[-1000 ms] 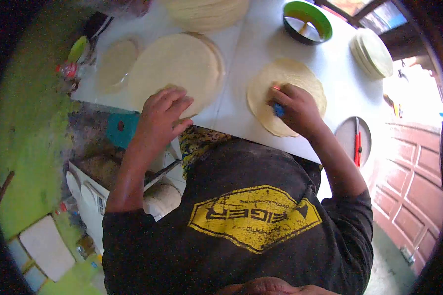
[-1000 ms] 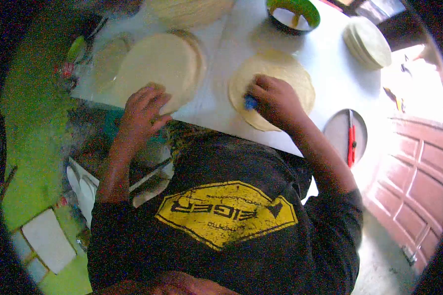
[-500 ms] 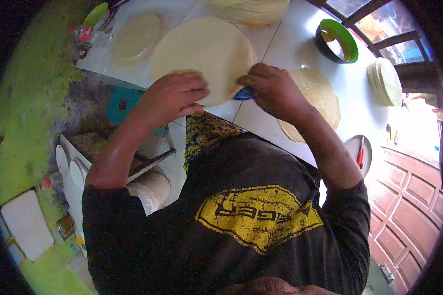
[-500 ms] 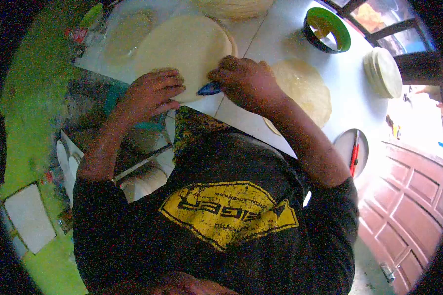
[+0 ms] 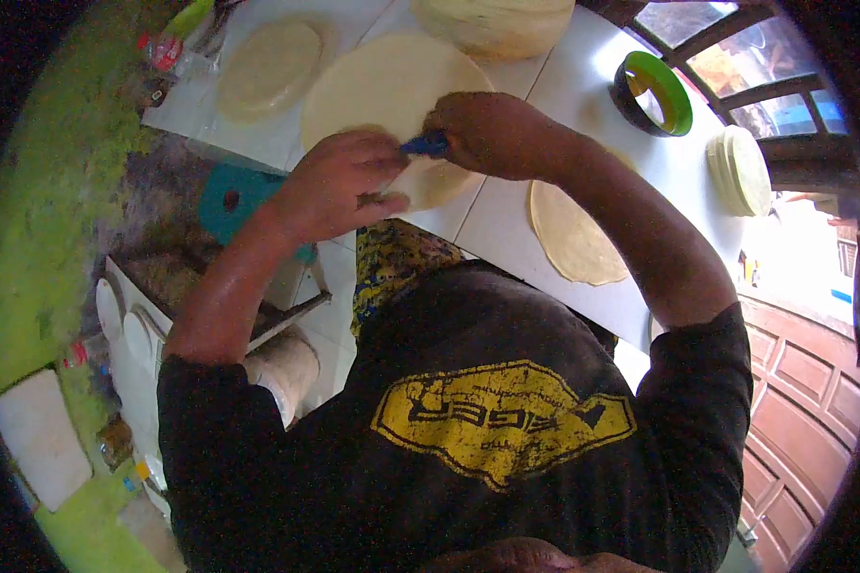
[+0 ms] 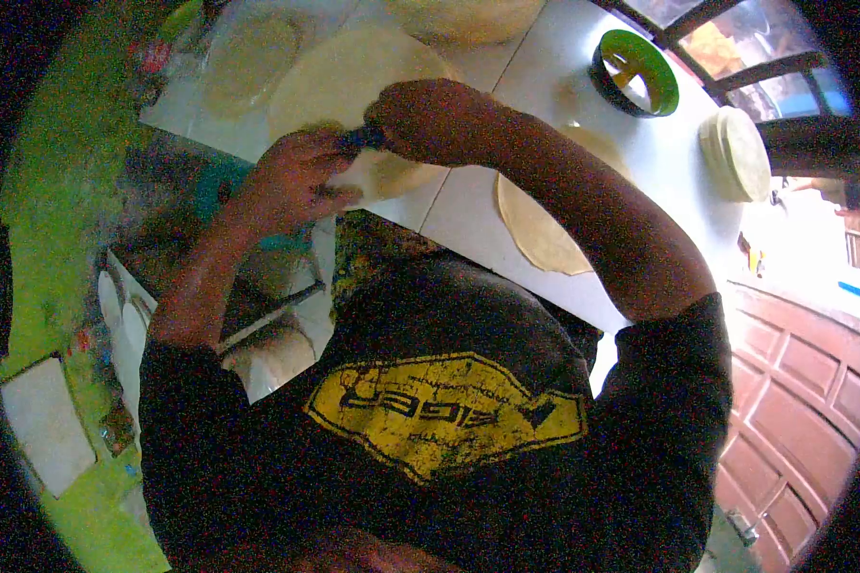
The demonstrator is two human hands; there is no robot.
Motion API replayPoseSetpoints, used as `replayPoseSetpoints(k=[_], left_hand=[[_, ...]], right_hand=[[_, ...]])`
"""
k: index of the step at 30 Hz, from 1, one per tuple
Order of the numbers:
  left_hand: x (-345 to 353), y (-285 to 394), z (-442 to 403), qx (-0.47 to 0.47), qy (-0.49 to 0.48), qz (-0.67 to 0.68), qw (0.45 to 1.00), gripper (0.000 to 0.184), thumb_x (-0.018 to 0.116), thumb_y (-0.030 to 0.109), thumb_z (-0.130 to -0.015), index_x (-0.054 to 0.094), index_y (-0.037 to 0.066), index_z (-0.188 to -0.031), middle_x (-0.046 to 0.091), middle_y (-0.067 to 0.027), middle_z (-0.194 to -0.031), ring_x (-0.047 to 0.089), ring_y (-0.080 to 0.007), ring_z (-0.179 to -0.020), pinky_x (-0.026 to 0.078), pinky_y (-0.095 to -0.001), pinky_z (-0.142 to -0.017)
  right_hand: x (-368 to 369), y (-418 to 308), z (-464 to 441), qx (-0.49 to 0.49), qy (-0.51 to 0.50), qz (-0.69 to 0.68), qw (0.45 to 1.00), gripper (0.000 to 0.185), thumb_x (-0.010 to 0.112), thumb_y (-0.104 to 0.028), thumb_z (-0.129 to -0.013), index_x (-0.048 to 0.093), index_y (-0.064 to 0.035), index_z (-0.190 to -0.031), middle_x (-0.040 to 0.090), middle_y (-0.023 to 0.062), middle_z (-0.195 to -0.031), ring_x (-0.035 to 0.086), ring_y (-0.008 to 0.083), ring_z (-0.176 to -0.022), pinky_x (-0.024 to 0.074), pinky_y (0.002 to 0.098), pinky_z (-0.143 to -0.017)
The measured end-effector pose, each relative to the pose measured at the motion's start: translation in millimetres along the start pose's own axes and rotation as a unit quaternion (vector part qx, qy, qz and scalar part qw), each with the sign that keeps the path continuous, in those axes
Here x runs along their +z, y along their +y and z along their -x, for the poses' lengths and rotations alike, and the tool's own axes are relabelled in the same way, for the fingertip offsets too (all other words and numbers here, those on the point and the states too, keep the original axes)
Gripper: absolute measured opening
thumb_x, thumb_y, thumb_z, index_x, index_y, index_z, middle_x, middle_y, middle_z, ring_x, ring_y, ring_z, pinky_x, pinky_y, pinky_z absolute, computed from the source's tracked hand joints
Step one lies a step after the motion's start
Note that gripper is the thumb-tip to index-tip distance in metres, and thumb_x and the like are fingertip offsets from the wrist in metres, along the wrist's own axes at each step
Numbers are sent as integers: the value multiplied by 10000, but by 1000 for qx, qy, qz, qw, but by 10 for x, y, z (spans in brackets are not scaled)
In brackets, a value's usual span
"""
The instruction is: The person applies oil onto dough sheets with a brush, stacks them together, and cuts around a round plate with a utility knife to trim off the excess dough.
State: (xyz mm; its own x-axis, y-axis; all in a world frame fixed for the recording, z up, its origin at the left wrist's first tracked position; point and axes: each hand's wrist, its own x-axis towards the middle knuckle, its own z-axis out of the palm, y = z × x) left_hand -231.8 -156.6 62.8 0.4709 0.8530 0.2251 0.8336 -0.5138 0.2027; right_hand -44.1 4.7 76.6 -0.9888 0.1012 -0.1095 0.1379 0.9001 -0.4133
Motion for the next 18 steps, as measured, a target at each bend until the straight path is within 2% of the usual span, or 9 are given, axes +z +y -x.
replayPoseSetpoints(k=[3, 4, 5, 9, 12, 14, 16, 17, 18], left_hand=[[41, -100, 21, -76, 27, 12, 997, 294, 697, 250, -806, 669, 49, -1019, 657, -115, -1030, 610, -289, -1000, 477, -412, -907], [-12, -84, -20, -229, 50, 109, 966, 275, 688, 228, -824, 670, 47, -1031, 661, -121, -1023, 623, -283, -963, 490, -396, -879], [-46, -75, -56, -373, 72, 201, 903, 257, 678, 205, -842, 671, 46, -1044, 665, -127, -1017, 637, -276, -925, 504, -380, -850], [-113, -82, -56, -344, 117, 241, 900, 236, 659, 185, -875, 672, 47, -1066, 668, -131, -1007, 648, -239, -877, 515, -339, -782], [-230, -263, 24, -283, 180, 151, 930, 243, 682, 204, -871, 682, 44, -1054, 680, -111, -985, 639, -180, -852, 506, -315, -773], [-464, -706, 151, -417, -3, 229, 880, 241, 696, 207, -867, 690, 37, -1038, 689, -71, -977, 616, -131, -872, 491, -293, -802], [-891, -854, -45, -401, -19, 140, 905, 240, 694, 203, -870, 699, 38, -1044, 691, -39, -996, 598, -105, -894, 479, -281, -838], [-1046, -882, -151, -384, 7, 84, 919, 245, 681, 211, -881, 699, 41, -1055, 689, -34, -1001, 594, -104, -899, 474, -279, -845], [-1162, -924, -257, -364, 34, 31, 930, 250, 668, 219, -891, 698, 44, -1066, 688, -29, -1005, 589, -102, -904, 470, -276, -852]], right_hand=[[-89, 23, -65, -18, 76, 7, 997, 269, 656, -250, -824, 602, -52, -998, 602, 146, -967, 601, 352, -946, 492, 451, -804], [-88, 51, -79, -29, 88, -3, 996, 275, 660, -259, -824, 600, -47, -988, 607, 151, -959, 601, 357, -940, 490, 453, -809], [-109, 87, -89, -40, 100, -11, 994, 282, 664, -269, -823, 599, -42, -978, 612, 155, -951, 602, 362, -934, 488, 455, -814], [-388, 131, -307, 10, 59, 58, 997, 338, 681, -302, -811, 603, -40, -1010, 621, 168, -909, 611, 367, -919, 485, 459, -818], [-621, 200, -438, -57, 116, 33, 991, 352, 694, -307, -794, 612, -48, -1017, 631, 183, -915, 618, 379, -904, 489, 460, -809], [-763, 277, -589, -58, 148, 86, 983, 362, 704, -316, -802, 616, -54, -1034, 644, 173, -893, 643, 333, -867, 500, 424, -774], [-1003, 432, -665, -96, 179, 123, 971, 327, 666, -296, -842, 608, -27, -1018, 634, 177, -929, 629, 320, -884, 491, 432, -783], [-1135, 477, -630, -138, 206, 160, 955, 303, 629, -276, -882, 600, 0, -1002, 624, 181, -964, 616, 306, -901, 483, 440, -793], [-1283, 420, -512, -123, 201, 165, 958, 303, 629, -276, -882, 600, 0, -1002, 624, 181, -964, 616, 306, -901, 483, 440, -793]])
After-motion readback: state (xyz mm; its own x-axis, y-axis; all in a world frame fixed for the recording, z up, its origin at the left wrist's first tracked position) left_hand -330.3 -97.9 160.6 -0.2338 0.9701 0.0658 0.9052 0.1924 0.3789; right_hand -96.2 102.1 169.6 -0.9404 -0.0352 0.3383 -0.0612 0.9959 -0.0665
